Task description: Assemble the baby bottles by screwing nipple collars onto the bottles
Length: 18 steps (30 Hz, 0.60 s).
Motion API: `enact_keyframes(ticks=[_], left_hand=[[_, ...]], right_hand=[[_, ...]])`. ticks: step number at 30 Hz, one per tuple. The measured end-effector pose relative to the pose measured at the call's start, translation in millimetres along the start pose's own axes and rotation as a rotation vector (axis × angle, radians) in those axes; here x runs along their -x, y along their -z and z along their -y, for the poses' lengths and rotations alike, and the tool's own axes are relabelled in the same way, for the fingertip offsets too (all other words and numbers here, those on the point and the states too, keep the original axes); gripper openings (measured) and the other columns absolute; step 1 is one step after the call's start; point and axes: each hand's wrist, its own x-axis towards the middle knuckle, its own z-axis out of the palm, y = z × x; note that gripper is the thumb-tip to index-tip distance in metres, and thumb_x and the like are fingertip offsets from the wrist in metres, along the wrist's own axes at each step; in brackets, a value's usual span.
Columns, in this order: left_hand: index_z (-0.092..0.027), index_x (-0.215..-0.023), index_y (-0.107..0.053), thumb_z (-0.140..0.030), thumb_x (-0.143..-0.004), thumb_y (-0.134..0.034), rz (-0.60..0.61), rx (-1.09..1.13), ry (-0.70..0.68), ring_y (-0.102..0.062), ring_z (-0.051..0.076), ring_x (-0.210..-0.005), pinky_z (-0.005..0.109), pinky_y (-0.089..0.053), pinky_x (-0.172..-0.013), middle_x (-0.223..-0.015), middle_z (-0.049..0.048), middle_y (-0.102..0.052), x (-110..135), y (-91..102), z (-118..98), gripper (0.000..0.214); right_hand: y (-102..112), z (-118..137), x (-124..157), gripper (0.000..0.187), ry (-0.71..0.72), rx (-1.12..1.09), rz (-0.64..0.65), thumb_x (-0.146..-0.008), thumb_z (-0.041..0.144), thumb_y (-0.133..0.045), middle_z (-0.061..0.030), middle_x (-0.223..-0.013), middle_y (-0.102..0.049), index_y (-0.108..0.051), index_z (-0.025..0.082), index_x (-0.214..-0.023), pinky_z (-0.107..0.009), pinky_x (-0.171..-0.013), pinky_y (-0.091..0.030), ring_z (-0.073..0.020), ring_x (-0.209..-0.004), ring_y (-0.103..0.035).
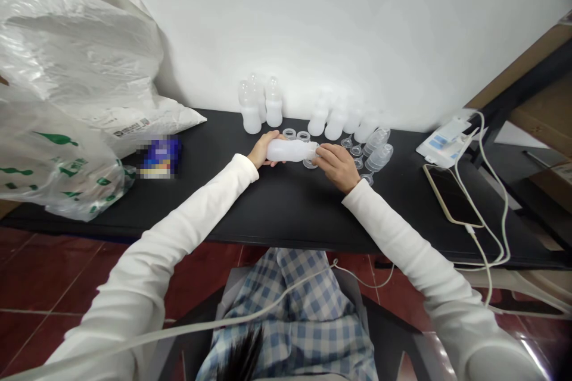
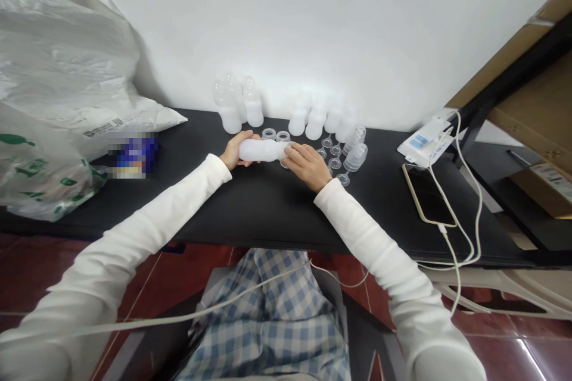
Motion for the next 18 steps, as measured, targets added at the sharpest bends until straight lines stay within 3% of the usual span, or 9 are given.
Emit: enact_keyframes(ticks=[9, 18], left_hand=[[-0.017, -0.074, -0.054, -0.064, -0.083, -0.045, 0.003, 0.034, 0.038, -0.044, 0.012, -0.025, 0.021, -0.014, -0.026, -0.048, 0.0072, -0.063, -0.2, 2.6, 0.5, 0.049], [-0.017, -0.071, -0.052, -0.059, -0.083, -0.044, -0.026, 0.038, 0.007, -0.042, 0.012, -0.024, 0.021, -0.016, -0.025, -0.047, 0.0064, -0.062, -1.0, 2.4, 2.0, 0.044]], right_hand=[[3.6, 3.6, -4.7, 0.030, 0.041, 0.034, -0.140, -0.103, 0.014, -0.042, -0.0070, -0.108, -0.075, -0.070, 0.024, -0.097, -0.037, -0.088, -0.055, -0.0187, -0.112, -0.067], [8.2, 3.8, -10.1, 0.026, -0.039, -0.031, -0.148, -0.102, 0.013, -0.042, -0.0071, -0.107, -0.075, -0.066, 0.023, -0.098, -0.035, -0.088, -0.054, -0.0183, -0.108, -0.069]])
